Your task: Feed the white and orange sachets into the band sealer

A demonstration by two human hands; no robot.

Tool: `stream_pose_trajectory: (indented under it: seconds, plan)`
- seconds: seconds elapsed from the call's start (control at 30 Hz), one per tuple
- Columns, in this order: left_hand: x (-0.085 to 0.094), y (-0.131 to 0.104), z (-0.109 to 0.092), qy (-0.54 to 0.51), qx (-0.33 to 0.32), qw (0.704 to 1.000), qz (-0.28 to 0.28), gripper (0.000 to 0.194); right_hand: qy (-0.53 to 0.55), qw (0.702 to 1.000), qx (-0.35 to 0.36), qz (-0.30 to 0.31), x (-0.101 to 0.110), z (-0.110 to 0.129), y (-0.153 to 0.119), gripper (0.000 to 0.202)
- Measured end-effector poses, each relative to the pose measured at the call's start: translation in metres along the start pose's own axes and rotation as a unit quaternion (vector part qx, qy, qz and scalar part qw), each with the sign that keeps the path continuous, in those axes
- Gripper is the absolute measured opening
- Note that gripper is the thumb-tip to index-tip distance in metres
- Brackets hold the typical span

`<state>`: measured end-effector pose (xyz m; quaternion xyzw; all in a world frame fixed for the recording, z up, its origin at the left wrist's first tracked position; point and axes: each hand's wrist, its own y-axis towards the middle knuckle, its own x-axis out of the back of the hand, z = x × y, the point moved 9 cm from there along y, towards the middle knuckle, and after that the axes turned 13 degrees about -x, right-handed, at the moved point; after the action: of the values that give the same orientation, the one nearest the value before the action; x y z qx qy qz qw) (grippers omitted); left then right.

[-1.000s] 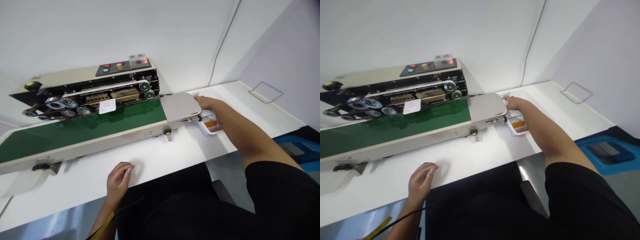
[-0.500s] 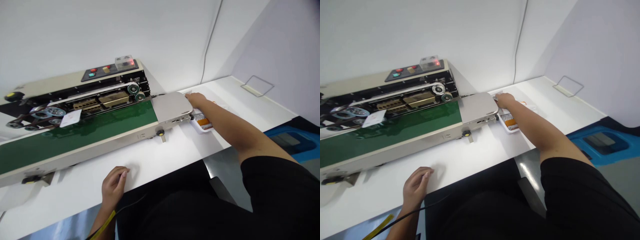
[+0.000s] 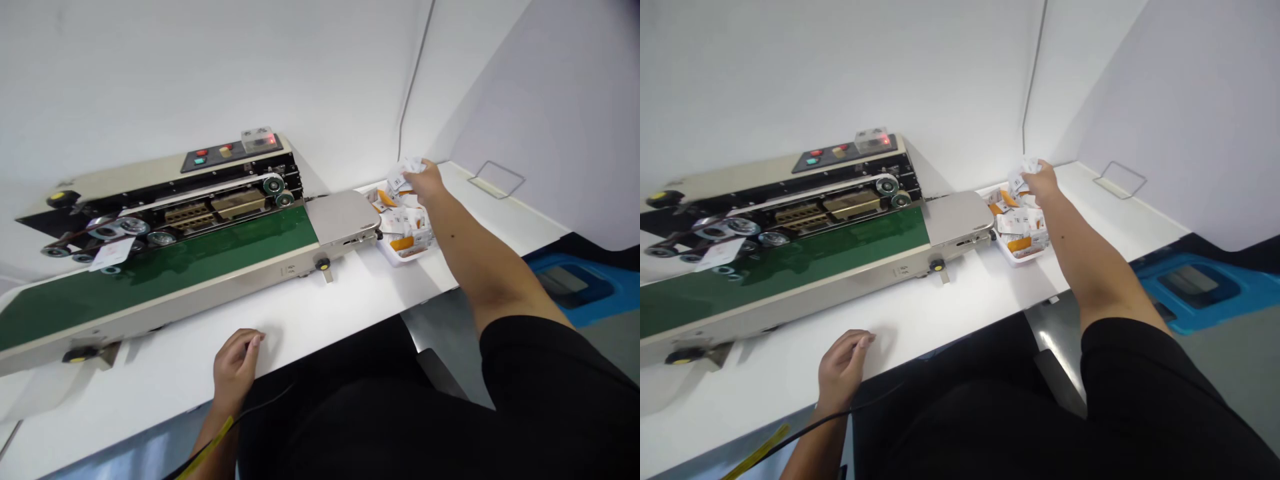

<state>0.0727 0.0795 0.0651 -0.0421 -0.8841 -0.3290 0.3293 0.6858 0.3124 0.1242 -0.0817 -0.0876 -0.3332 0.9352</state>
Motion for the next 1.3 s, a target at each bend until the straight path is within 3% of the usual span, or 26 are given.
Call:
stream_pose_trajectory:
  seconds: [0.1,0.2,0.3,0.4,0.47,0.53,0.57,0.63,0.7,0.77,0.83,0.9,0.97,1.17,1.3]
  plan:
    - [0.001,-0.001,0.002,-0.002,0.003,1.000,-0.007,0.025,0.113,0.994,-0.006,0.002,0.019,0.007,-0.009,0.053]
    - [0.001,-0.002,0.001,-0.003,-0.001,1.000,-0.013,0.026,0.177,0.984,0.025,0.009,0.034,0.023,-0.039,0.054]
    - [-0.001,0.001,-0.004,-0.009,-0.011,1.000,-0.009,0.026,0.196,0.975,0.096,0.032,0.035,0.040,-0.101,0.049]
    - [-0.004,0.005,-0.010,-0.019,-0.024,1.000,0.005,0.025,0.203,0.965,0.152,0.065,0.018,0.034,-0.187,0.048]
    - [-0.007,0.006,-0.010,-0.022,-0.027,0.999,0.015,0.022,0.173,0.964,0.156,0.126,-0.010,0.015,-0.246,0.049]
    - [-0.009,0.006,-0.008,-0.018,-0.025,0.999,0.021,0.021,0.102,0.955,0.208,0.183,-0.045,0.001,-0.302,0.043]
    - [-0.010,0.005,-0.005,-0.016,-0.025,0.999,0.021,0.023,0.045,0.931,0.261,0.251,-0.072,-0.004,-0.332,0.039]
    - [-0.010,0.004,-0.001,-0.020,-0.031,0.999,0.015,0.035,-0.072,0.840,0.377,0.383,-0.126,-0.017,-0.391,0.034]
    - [-0.010,0.004,0.001,-0.026,-0.045,0.999,0.015,0.053,-0.174,0.756,0.449,0.443,-0.169,-0.038,-0.426,0.038]
    - [-0.016,0.004,0.001,-0.013,-0.060,0.997,0.039,0.065,-0.257,0.719,0.471,0.442,-0.201,-0.057,-0.434,0.039]
    - [-0.027,0.004,0.000,0.023,-0.072,0.993,0.093,0.071,-0.314,0.701,0.467,0.438,-0.221,-0.073,-0.434,0.041]
    - [-0.042,0.004,-0.001,0.065,-0.082,0.982,0.156,0.074,-0.332,0.695,0.457,0.444,-0.228,-0.082,-0.432,0.066]
    - [-0.053,0.003,-0.002,0.102,-0.091,0.971,0.193,0.075,-0.325,0.704,0.444,0.449,-0.227,-0.084,-0.430,0.079]
    - [-0.059,0.006,0.000,0.138,-0.102,0.970,0.172,0.057,-0.258,0.748,0.440,0.425,-0.224,-0.084,-0.418,0.046]
    - [-0.057,0.005,-0.001,0.140,-0.096,0.972,0.161,0.050,-0.158,0.785,0.444,0.402,-0.215,-0.080,-0.411,0.039]
